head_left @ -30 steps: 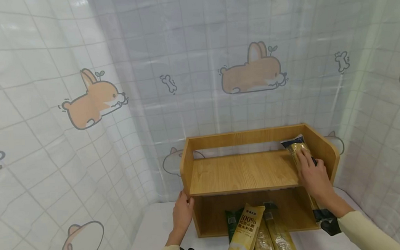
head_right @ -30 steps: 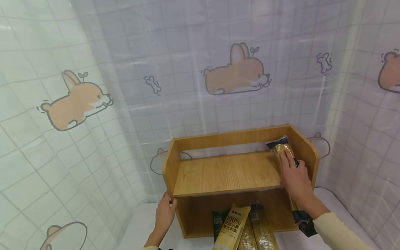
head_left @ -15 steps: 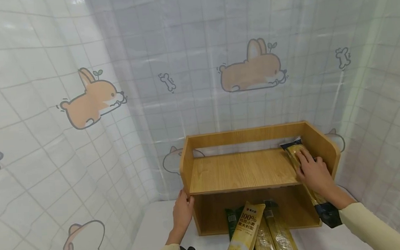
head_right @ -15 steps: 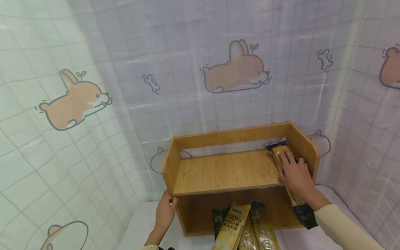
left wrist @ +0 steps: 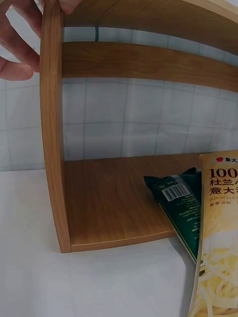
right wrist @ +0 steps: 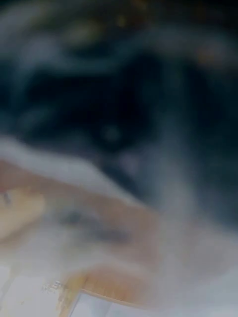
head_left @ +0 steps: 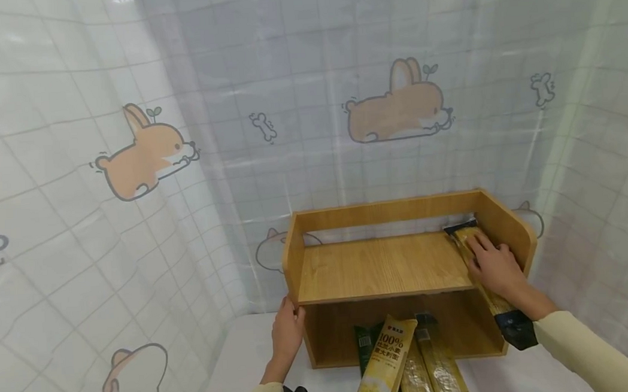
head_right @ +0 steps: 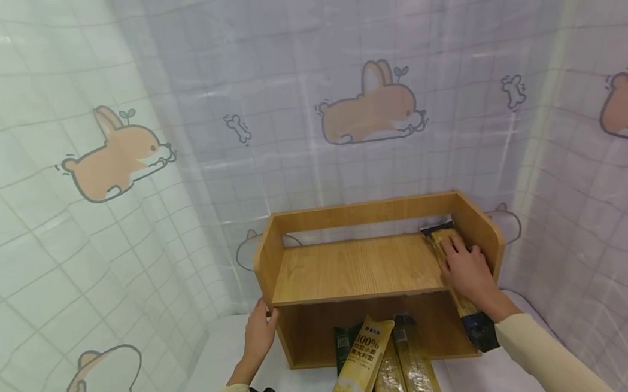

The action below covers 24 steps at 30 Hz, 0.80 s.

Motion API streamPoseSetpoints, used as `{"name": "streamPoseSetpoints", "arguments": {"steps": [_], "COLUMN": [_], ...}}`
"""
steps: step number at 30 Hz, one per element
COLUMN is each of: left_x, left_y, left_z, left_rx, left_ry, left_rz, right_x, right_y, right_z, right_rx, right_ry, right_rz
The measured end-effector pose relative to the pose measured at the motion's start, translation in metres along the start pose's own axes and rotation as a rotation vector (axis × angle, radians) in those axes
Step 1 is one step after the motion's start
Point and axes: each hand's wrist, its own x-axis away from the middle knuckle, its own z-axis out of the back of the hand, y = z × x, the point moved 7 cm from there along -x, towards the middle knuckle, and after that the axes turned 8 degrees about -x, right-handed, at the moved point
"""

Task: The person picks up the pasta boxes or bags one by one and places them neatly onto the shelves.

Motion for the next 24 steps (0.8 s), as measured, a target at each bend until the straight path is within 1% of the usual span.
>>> {"name": "streamPoseSetpoints", "arguments": {"steps": [2, 4, 10, 14, 20, 24], "left_x": [0.000, 0.001, 0.001, 0.001, 0.000, 0.000], "left_y": [0.000, 0.001, 0.002, 0.002, 0.003, 0.003], "left_z": [0.000, 0.001, 0.002, 0.003, 0.007, 0.004], "left_rx": [0.003, 0.001, -0.001, -0.006, -0.003, -0.007], "left_ry": [-0.002, -0.005, -0.004, -0.001, 0.017, -0.002], "left_rz": [0.001, -0.001, -0.002, -0.001, -0.004, -0.005], "right_x": [-0.001, 0.000, 0.002, 0.003, 0.003, 0.005], "right_y": [0.002, 0.003, 0.003, 0.000, -0.009, -0.012], "right_z": [-0.002, -0.003, -0.004, -0.001, 0.005, 0.006], "right_rx": [-0.006, -0.013, -0.031, -0.045, -0.062, -0.044], "right_ry": [-0.030, -0.043, -0.056, -0.041, -0.004, -0.012], "right_rz": [-0.029, -0.045, -0.056, -0.051, -0.012, 0.003]}}
